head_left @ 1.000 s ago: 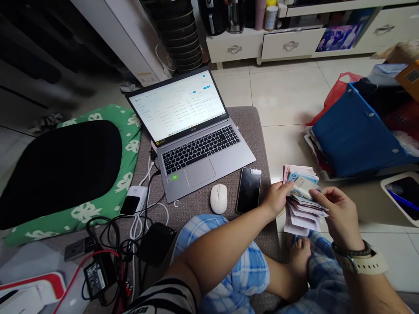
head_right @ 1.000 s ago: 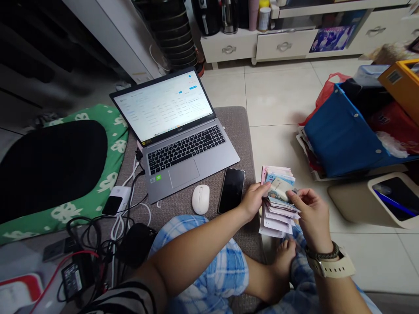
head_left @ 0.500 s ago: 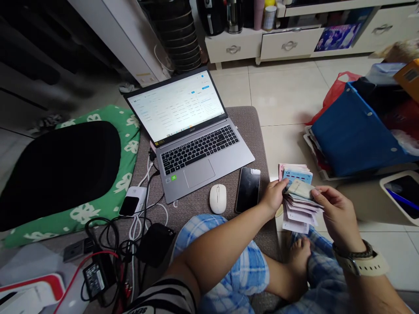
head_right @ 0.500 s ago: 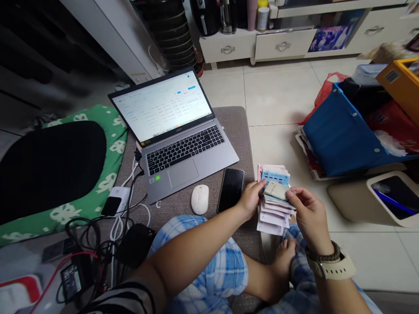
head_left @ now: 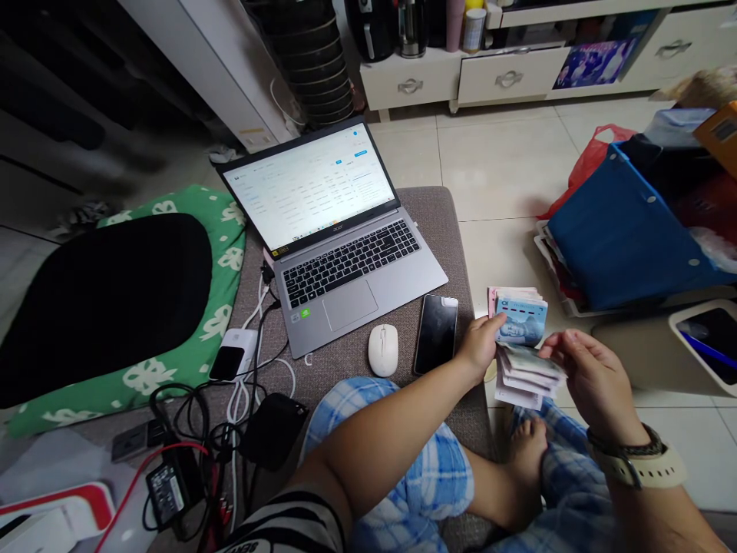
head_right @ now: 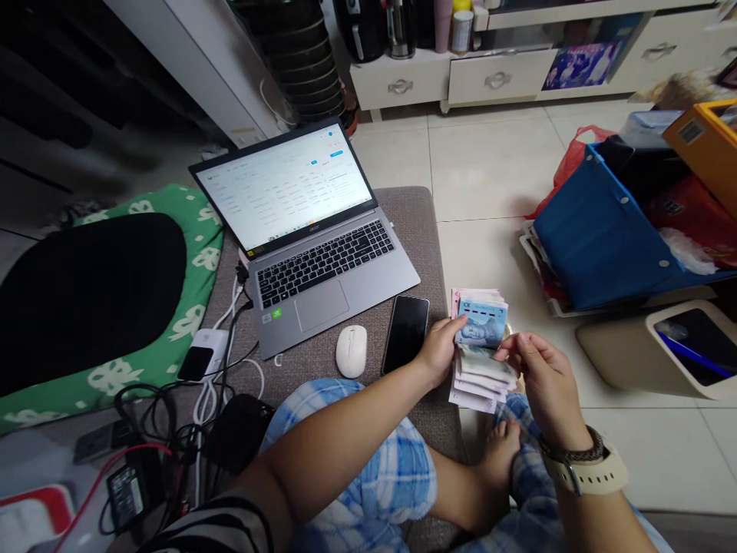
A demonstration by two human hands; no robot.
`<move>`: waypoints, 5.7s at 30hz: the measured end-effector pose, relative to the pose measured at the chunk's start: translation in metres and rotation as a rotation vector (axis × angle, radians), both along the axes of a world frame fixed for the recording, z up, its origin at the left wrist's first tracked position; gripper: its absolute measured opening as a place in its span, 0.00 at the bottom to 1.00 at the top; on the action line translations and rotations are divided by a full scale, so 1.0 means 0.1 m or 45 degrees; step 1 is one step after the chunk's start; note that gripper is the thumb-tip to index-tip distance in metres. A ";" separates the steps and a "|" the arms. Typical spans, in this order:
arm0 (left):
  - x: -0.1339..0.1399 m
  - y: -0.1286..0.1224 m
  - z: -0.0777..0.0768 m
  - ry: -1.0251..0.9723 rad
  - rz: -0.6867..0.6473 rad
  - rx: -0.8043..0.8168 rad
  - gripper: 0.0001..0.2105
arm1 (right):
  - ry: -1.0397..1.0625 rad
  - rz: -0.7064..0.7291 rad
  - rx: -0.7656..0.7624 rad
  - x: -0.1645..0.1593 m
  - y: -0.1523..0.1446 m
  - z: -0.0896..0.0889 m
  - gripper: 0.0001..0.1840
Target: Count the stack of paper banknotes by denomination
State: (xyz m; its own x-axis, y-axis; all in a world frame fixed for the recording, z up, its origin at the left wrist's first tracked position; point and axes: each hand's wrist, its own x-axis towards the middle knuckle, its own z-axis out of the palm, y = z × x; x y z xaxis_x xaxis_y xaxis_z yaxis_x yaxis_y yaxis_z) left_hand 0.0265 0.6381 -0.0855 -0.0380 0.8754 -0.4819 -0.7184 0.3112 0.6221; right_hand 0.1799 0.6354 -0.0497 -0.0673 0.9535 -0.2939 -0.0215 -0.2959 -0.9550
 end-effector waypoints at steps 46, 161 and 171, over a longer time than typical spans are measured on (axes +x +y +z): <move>0.00 -0.01 -0.01 0.061 0.001 0.024 0.18 | -0.083 -0.036 0.010 -0.01 -0.01 -0.01 0.13; -0.02 -0.03 0.02 0.115 -0.038 0.043 0.15 | 0.034 -0.043 -0.033 0.02 -0.02 -0.03 0.13; -0.02 -0.03 0.06 0.046 -0.041 0.032 0.16 | 0.109 -0.052 -0.061 0.00 -0.04 0.01 0.11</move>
